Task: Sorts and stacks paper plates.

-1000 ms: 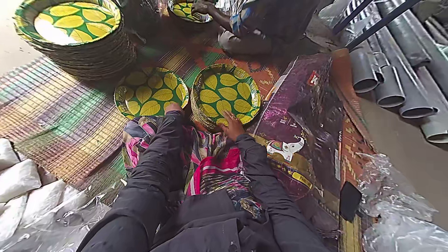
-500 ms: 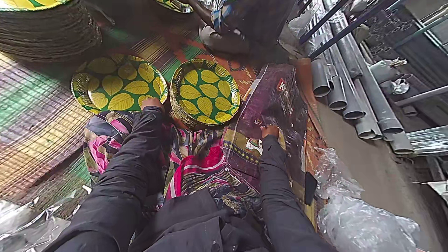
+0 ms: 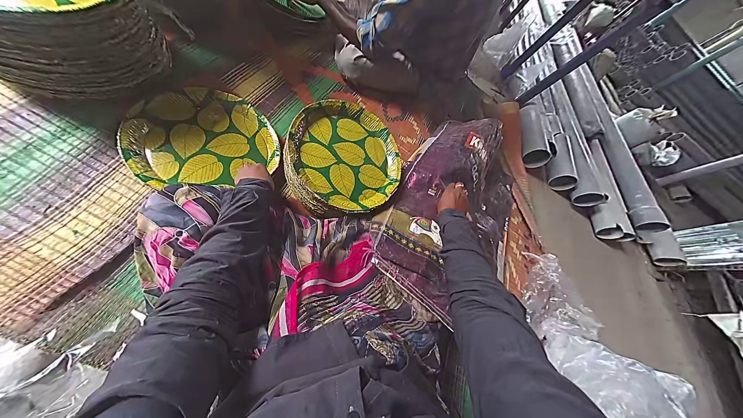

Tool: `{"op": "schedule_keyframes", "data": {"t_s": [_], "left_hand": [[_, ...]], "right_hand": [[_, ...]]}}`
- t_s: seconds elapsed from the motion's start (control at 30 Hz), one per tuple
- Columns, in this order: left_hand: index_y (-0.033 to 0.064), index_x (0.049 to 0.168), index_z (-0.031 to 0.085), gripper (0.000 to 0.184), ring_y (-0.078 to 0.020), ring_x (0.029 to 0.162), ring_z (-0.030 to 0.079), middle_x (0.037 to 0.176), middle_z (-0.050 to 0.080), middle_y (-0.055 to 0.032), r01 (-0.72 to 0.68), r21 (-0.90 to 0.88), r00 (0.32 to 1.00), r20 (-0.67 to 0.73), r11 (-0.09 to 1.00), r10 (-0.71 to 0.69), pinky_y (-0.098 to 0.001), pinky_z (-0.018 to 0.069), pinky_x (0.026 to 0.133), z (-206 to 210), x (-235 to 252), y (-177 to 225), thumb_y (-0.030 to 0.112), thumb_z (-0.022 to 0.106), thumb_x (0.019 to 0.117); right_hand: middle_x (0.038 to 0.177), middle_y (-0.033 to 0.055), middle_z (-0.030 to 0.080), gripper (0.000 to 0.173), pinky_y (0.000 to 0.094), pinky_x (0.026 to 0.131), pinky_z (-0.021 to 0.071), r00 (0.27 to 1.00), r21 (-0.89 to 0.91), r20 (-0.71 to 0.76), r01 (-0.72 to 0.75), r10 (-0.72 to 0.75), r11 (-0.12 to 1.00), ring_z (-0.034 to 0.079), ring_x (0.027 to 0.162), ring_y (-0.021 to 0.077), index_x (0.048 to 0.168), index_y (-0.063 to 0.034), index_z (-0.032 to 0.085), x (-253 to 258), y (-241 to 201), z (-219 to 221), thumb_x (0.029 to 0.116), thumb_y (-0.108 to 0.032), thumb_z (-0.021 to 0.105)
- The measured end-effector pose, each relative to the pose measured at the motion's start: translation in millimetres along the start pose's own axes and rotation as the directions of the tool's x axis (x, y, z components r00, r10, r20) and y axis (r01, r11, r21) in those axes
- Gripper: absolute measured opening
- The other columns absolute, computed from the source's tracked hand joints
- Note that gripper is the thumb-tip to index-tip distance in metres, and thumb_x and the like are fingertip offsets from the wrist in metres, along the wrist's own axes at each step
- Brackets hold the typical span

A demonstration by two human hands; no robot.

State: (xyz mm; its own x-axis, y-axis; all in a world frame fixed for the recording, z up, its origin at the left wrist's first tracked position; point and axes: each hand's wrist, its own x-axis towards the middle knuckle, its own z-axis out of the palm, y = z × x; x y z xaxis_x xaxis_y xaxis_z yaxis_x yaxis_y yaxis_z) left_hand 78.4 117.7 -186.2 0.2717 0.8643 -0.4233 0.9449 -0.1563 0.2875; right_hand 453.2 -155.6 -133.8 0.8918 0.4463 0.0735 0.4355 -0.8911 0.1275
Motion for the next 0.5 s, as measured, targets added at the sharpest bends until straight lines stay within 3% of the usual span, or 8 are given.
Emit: {"op": "schedule_keyframes", "data": {"t_s": [0.07, 0.17, 0.27, 0.33, 0.4, 0.47, 0.5], "left_hand": [[-0.0123, 0.123, 0.064, 0.040, -0.0517, 0.133, 0.053, 0.138, 0.057, -0.0360, 0.003, 0.008, 1.000, 0.007, 1.000, -0.003, -0.0697, 0.0470, 0.102, -1, 0, 1, 0.017, 0.068, 0.0951], [-0.0134, 0.119, 0.065, 0.038, -0.0516, 0.132, 0.054, 0.135, 0.059, -0.0361, -0.001, 0.009, 1.000, 0.013, 1.000, 0.001, -0.0696, 0.0467, 0.102, -3, -5, 1, 0.017, 0.066, 0.0967], [-0.0147, 0.117, 0.065, 0.038, -0.0522, 0.130, 0.056, 0.132, 0.059, -0.0373, 0.019, 0.013, 1.000, 0.018, 1.000, -0.019, -0.0697, 0.0471, 0.101, -7, -8, 3, 0.018, 0.066, 0.0971], [-0.0148, 0.116, 0.065, 0.038, -0.0530, 0.128, 0.057, 0.132, 0.059, -0.0380, 0.031, 0.018, 0.999, 0.018, 0.999, -0.032, -0.0709, 0.0476, 0.100, -8, -7, 4, 0.018, 0.067, 0.0967], [-0.0154, 0.116, 0.065, 0.038, -0.0541, 0.128, 0.057, 0.131, 0.059, -0.0388, 0.013, 0.018, 1.000, 0.021, 1.000, -0.013, -0.0723, 0.0470, 0.099, -7, -6, 5, 0.017, 0.067, 0.0971], [-0.0164, 0.116, 0.064, 0.038, -0.0553, 0.128, 0.056, 0.131, 0.059, -0.0398, -0.014, 0.026, 1.000, 0.027, 1.000, 0.013, -0.0733, 0.0459, 0.099, -4, -5, 5, 0.017, 0.066, 0.0980], [-0.0169, 0.115, 0.064, 0.037, -0.0555, 0.127, 0.056, 0.130, 0.059, -0.0400, -0.019, 0.033, 1.000, 0.022, 0.999, 0.018, -0.0732, 0.0460, 0.099, -3, -4, 5, 0.016, 0.065, 0.0981]], "right_hand": [[0.136, 0.0347, 0.057, 0.039, 0.0646, 0.095, 0.0506, 0.999, -0.032, -0.021, 0.042, -0.042, 0.999, 0.060, 0.123, 0.0511, 0.140, 0.0092, 0.051, 10, -12, -7, 0.1039, -0.003, 0.046], [0.139, 0.0345, 0.055, 0.043, 0.0656, 0.095, 0.0499, 0.998, -0.075, -0.026, 0.050, -0.052, 0.996, 0.060, 0.123, 0.0519, 0.145, 0.0095, 0.045, 33, -27, -17, 0.1034, -0.001, 0.045], [0.141, 0.0307, 0.057, 0.044, 0.0597, 0.101, 0.0495, 0.996, -0.001, -0.046, -0.079, 0.079, 0.997, 0.060, 0.128, 0.0465, 0.147, 0.0060, 0.045, 63, -34, -21, 0.1057, -0.007, 0.042], [0.144, 0.0305, 0.054, 0.045, 0.0571, 0.109, 0.0460, 0.987, 0.115, 0.065, -0.154, 0.147, 0.981, 0.054, 0.135, 0.0442, 0.145, 0.0059, 0.048, 67, -40, -19, 0.1039, -0.012, 0.050], [0.145, 0.0347, 0.052, 0.057, 0.0618, 0.112, 0.0405, 0.970, 0.153, 0.244, -0.050, 0.011, 0.987, 0.050, 0.138, 0.0477, 0.147, 0.0080, 0.045, 54, -43, -9, 0.1043, -0.028, 0.055], [0.151, 0.0348, 0.046, 0.065, 0.0659, 0.115, 0.0350, 0.907, 0.086, 0.391, 0.133, -0.156, 0.987, 0.044, 0.143, 0.0501, 0.154, 0.0036, 0.039, 34, -49, 13, 0.1085, -0.043, 0.046], [0.156, 0.0339, 0.040, 0.064, 0.0685, 0.116, 0.0310, 0.883, 0.067, 0.426, 0.188, -0.198, 0.980, 0.037, 0.146, 0.0507, 0.158, 0.0007, 0.034, 22, -54, 24, 0.1091, -0.040, 0.043]]}}
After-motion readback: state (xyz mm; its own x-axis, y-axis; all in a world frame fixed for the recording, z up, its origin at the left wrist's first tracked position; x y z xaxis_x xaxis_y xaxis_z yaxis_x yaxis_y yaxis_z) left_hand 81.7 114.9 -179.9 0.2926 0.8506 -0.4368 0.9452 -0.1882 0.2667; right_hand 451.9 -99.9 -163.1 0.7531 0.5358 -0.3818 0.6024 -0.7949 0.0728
